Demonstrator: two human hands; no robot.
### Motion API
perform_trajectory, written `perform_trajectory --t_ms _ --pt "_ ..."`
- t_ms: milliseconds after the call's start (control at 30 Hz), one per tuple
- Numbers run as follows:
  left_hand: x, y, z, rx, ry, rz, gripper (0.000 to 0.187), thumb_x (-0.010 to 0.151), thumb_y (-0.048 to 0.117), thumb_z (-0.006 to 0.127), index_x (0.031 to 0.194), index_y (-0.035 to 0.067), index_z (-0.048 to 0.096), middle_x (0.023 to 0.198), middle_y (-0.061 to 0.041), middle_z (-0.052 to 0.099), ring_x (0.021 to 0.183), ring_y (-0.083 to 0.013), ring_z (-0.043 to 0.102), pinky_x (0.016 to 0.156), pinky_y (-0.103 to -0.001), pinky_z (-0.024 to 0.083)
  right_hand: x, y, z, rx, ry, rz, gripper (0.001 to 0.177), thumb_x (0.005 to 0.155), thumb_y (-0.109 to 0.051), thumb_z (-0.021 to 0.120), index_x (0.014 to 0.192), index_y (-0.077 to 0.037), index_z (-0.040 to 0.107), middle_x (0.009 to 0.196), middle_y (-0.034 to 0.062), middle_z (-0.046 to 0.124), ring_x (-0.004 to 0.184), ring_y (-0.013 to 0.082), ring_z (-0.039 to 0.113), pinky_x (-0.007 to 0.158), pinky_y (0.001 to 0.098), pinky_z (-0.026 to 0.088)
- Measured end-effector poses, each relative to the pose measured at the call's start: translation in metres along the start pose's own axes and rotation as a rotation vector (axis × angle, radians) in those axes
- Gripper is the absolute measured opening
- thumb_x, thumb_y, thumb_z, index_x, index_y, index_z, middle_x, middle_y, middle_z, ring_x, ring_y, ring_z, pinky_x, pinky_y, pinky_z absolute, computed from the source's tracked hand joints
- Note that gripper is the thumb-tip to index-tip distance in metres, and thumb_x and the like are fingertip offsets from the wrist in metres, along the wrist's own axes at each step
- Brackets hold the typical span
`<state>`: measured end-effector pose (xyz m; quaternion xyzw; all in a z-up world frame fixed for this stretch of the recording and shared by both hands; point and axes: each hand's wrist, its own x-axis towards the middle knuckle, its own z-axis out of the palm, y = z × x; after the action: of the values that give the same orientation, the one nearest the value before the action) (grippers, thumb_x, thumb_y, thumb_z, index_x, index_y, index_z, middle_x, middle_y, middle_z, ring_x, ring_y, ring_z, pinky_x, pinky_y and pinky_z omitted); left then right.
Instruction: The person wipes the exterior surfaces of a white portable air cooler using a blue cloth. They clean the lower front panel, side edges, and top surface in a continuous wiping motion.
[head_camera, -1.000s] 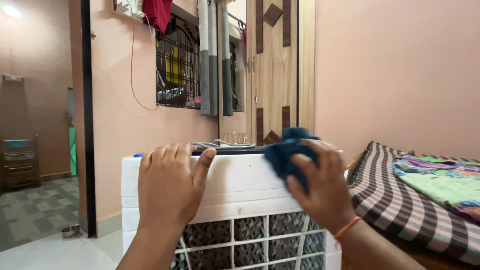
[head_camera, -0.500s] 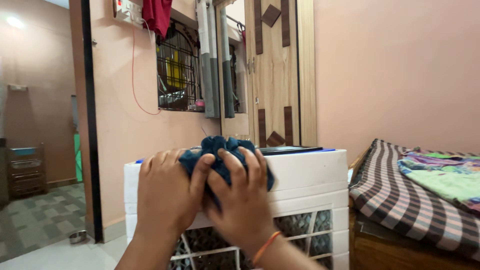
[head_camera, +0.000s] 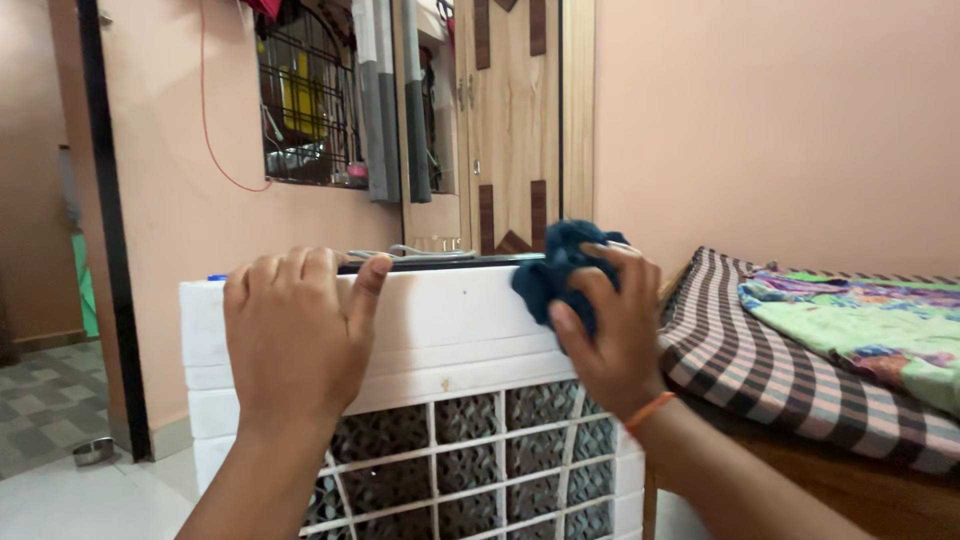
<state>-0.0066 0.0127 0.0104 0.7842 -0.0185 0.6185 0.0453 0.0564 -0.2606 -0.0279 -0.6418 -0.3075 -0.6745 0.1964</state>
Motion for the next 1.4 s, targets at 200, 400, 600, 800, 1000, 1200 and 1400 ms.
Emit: perform_trajectory --t_ms 200,400,600,800,1000,1200,1400 --pt "-0.001 -0.005 -0.001 0.023 0.063 0.069 0.059 0.111 0.052 0.039 0.101 0.004 0.072 0.101 -0.015 0.071 0.103 -0.0334 0.062 0.101 -0.047 0.04 0.028 -0.093 0.053 0.032 0.077 0.021 0.028 0.089 -0.037 0.076 0.099 -0.013 0.065 0.125 0.0122 0.056 0.125 0.0378 0.047 0.108 0.0577 0.035" --pt "-0.002 -0.01 -0.002 -0.014 0.016 0.085 0.055 0.112 0.049 0.04 0.102 0.006 0.072 0.105 -0.014 0.072 0.106 -0.0342 0.062 0.103 -0.048 0.04 0.029 -0.107 0.058 0.087 0.023 -0.182 0.028 0.082 -0.026 0.079 0.107 -0.017 0.069 0.133 0.0077 0.057 0.136 0.037 0.047 0.12 0.0585 0.037" --pt "0.0 -0.013 0.002 -0.032 0.022 0.1 0.059 0.109 0.055 0.045 0.107 0.003 0.072 0.11 -0.015 0.072 0.111 -0.033 0.06 0.104 -0.048 0.036 0.007 -0.024 0.029 -0.028 -0.078 -0.284 0.026 0.079 -0.028 0.079 0.096 -0.013 0.065 0.132 0.0116 0.055 0.133 0.0416 0.047 0.112 0.0597 0.037" --pt "-0.002 -0.01 0.005 -0.031 0.042 0.066 0.058 0.107 0.056 0.049 0.11 0.003 0.072 0.112 -0.014 0.072 0.113 -0.0319 0.059 0.108 -0.047 0.034 -0.005 0.022 -0.009 -0.053 -0.043 -0.007 0.026 0.092 -0.019 0.072 0.109 -0.005 0.059 0.138 0.0177 0.051 0.125 0.0416 0.046 0.107 0.0521 0.041" --pt "-0.002 0.004 0.009 0.125 0.094 0.072 0.047 0.106 0.047 0.052 0.111 0.006 0.074 0.116 -0.013 0.073 0.116 -0.0309 0.059 0.108 -0.049 0.033 0.034 0.04 -0.001 0.006 -0.114 0.18 0.025 0.091 -0.025 0.076 0.104 -0.008 0.064 0.117 0.0179 0.059 0.11 0.0381 0.056 0.093 0.049 0.046" --pt "0.009 0.075 0.032 -0.063 -0.092 0.216 0.049 0.095 0.044 0.05 0.121 0.007 0.07 0.122 -0.013 0.07 0.116 -0.0276 0.06 0.105 -0.051 0.033 0.077 0.063 -0.008 0.356 -0.451 0.515 0.035 0.082 -0.018 0.064 0.117 -0.014 0.066 0.093 0.0098 0.07 0.069 0.0176 0.065 0.063 0.0343 0.054" --pt "0.016 0.15 0.042 -0.269 -0.168 0.063 0.038 0.089 0.043 0.06 0.108 0.013 0.076 0.115 -0.007 0.072 0.116 -0.0265 0.059 0.107 -0.05 0.03 0.094 0.08 -0.007 0.376 -0.661 0.746 0.03 0.086 -0.019 0.062 0.111 -0.012 0.076 0.075 0.004 0.072 0.06 0.0084 0.065 0.057 0.0271 0.055"
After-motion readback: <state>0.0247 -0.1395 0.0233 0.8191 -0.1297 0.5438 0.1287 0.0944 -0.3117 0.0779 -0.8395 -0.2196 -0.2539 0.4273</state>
